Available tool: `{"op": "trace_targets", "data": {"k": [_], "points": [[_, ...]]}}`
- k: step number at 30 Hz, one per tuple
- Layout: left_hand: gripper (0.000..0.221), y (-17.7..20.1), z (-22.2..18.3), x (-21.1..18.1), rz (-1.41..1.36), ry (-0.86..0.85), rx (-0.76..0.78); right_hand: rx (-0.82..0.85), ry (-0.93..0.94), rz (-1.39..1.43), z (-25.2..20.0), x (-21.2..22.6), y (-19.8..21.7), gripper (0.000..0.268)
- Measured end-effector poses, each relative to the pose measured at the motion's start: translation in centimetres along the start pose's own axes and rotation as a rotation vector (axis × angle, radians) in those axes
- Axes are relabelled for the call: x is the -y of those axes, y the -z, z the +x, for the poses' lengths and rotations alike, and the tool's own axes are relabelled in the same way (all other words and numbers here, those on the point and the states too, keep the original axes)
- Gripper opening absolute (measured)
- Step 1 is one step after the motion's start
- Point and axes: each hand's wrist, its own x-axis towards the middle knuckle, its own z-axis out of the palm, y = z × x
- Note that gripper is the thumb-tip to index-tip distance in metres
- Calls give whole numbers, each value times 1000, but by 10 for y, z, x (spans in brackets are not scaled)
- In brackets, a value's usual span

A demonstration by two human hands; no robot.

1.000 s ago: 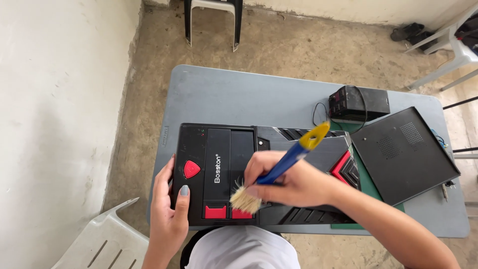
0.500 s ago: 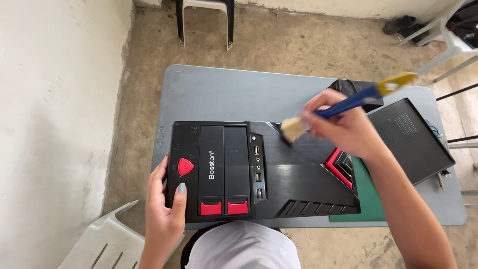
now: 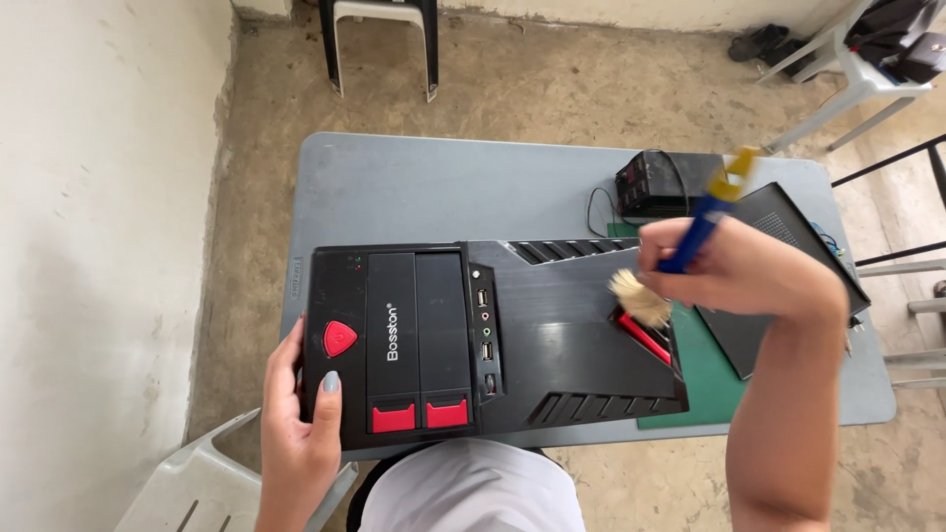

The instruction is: Final assembly of a desktop computer including internal cable connections, closing the case, and cleaning the exterior with a brush.

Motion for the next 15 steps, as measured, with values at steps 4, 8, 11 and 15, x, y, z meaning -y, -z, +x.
{"op": "trace_targets", "data": {"k": [4, 8, 11, 15], "points": [[61, -1, 2, 1, 12, -3, 0, -285, 437, 174, -20, 7, -18, 10], [61, -2, 4, 3, 14, 4, -6, -90, 338, 178, -46, -22, -23, 16], [61, -2, 4, 0, 29, 3, -5, -353, 279, 281, -51, -26, -39, 13], [60, -2, 3, -3, 12, 25, -2, -190, 247, 394, -58, -37, -45, 27]]}}
